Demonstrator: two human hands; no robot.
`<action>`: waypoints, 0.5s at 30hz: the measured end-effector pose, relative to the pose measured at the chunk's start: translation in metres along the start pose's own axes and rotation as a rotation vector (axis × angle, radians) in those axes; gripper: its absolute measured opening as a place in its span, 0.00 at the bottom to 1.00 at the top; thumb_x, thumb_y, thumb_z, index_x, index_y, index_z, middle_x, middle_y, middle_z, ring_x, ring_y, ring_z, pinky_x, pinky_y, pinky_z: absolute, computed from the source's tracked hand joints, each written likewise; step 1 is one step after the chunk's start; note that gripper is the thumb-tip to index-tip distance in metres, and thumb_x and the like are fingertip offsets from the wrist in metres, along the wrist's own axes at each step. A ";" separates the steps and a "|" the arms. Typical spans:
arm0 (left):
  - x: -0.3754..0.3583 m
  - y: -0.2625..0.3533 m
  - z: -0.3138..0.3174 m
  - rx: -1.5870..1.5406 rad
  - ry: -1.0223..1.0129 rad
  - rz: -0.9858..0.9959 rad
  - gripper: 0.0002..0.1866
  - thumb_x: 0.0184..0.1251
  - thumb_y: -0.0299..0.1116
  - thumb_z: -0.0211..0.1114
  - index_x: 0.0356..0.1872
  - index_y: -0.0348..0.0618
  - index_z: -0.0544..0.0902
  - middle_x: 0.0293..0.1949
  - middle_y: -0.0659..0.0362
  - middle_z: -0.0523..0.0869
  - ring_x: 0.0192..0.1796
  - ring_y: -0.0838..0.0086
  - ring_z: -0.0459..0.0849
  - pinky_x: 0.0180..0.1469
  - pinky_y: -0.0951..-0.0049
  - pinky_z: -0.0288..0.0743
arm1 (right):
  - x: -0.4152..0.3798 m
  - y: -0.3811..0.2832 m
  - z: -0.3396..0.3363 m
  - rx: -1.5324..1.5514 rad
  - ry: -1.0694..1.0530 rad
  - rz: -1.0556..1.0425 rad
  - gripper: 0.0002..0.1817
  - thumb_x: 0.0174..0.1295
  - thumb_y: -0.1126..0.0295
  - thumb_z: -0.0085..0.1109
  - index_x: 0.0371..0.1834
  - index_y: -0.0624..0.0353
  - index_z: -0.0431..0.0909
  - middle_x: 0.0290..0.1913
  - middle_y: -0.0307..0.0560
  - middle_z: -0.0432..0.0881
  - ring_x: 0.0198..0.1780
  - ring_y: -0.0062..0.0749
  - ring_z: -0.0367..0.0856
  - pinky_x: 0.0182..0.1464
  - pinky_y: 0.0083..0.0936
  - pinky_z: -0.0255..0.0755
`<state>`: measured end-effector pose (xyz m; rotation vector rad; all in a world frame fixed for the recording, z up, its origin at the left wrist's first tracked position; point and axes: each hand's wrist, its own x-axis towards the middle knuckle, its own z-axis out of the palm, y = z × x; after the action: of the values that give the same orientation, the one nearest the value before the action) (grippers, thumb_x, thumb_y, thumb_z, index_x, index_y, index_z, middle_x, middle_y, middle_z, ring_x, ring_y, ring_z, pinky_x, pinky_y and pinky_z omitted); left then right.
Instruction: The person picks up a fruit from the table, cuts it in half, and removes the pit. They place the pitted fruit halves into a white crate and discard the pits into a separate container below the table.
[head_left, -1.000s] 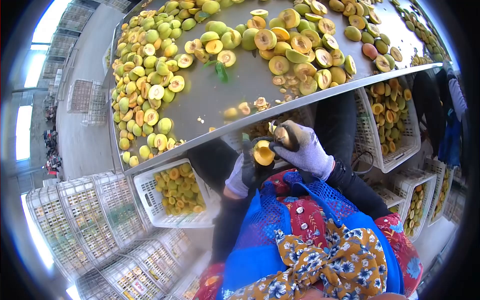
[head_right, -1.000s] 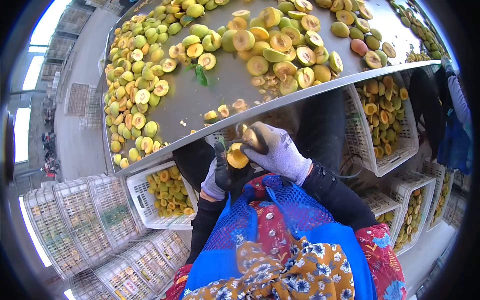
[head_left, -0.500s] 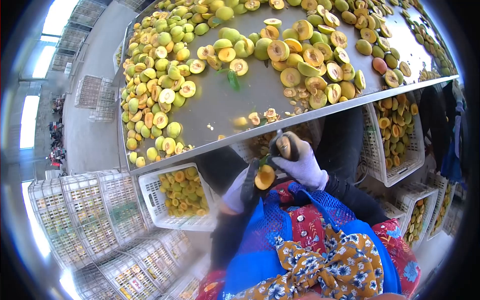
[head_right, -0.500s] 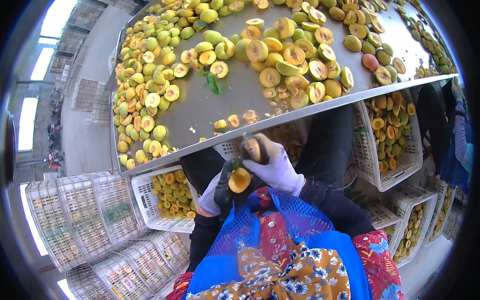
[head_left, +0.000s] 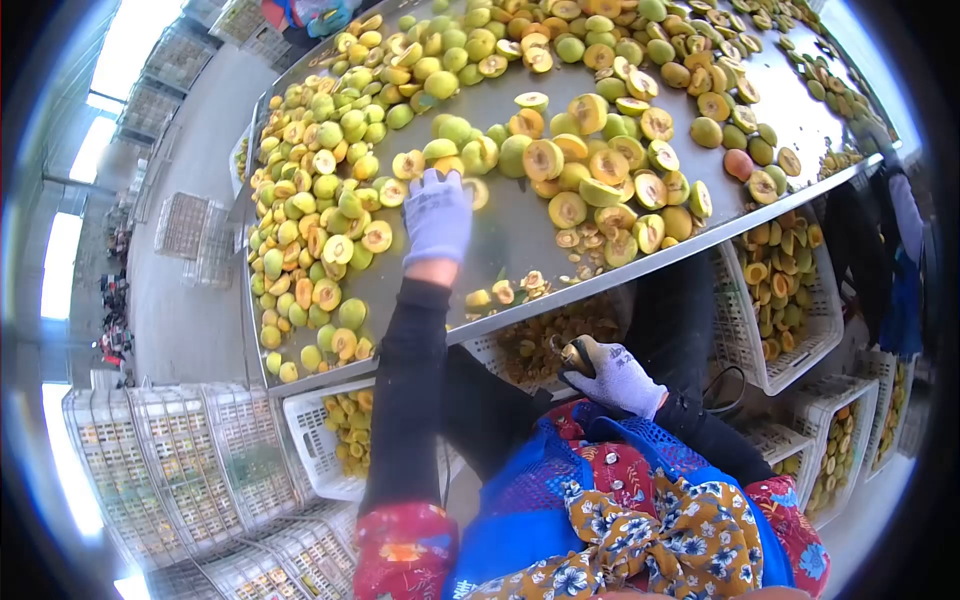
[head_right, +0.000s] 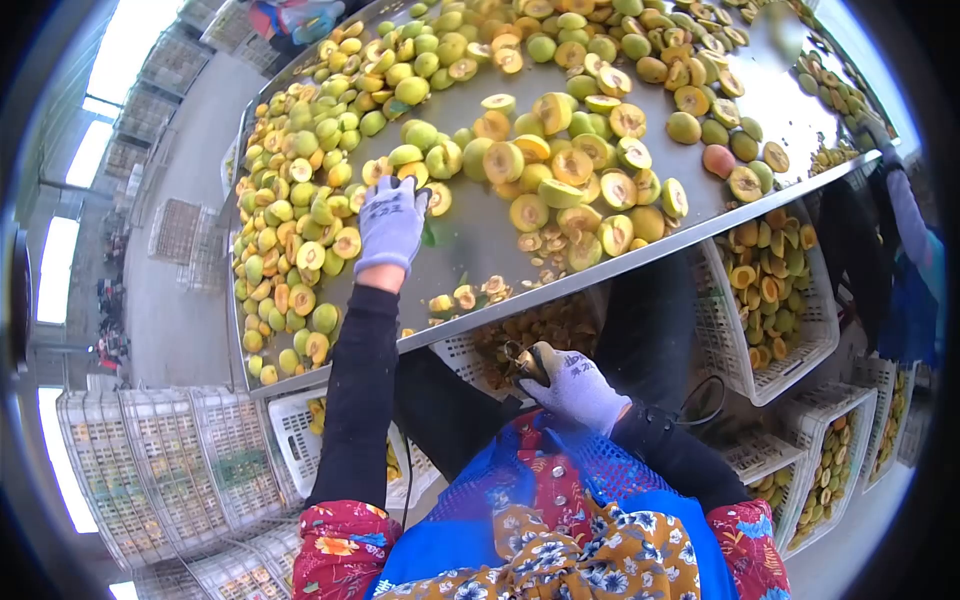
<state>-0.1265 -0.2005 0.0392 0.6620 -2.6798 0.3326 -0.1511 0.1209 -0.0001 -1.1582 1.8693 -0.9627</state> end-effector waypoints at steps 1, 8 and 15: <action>-0.001 -0.007 0.038 0.013 -0.093 0.034 0.13 0.64 0.37 0.60 0.45 0.45 0.82 0.39 0.47 0.83 0.47 0.52 0.81 0.50 0.54 0.74 | -0.003 -0.001 -0.003 -0.016 0.027 0.020 0.17 0.61 0.60 0.65 0.43 0.59 0.71 0.34 0.62 0.82 0.41 0.59 0.82 0.42 0.48 0.74; -0.016 -0.057 0.144 -0.065 -0.246 0.028 0.44 0.54 0.44 0.74 0.68 0.32 0.66 0.58 0.40 0.80 0.56 0.52 0.83 0.59 0.57 0.76 | -0.029 0.014 -0.014 0.126 0.203 0.049 0.19 0.60 0.57 0.61 0.45 0.60 0.74 0.36 0.62 0.83 0.43 0.59 0.83 0.46 0.49 0.74; -0.060 0.025 0.009 -1.498 -0.746 -0.462 0.19 0.64 0.39 0.70 0.47 0.39 0.75 0.34 0.57 0.82 0.26 0.73 0.81 0.26 0.77 0.76 | -0.014 -0.006 -0.029 0.373 0.429 0.034 0.19 0.57 0.58 0.65 0.39 0.63 0.75 0.36 0.60 0.82 0.42 0.55 0.81 0.46 0.42 0.72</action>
<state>-0.0919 -0.1579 0.0035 0.8386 -2.2283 -2.1003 -0.1694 0.1384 0.0211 -0.7333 1.9064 -1.5568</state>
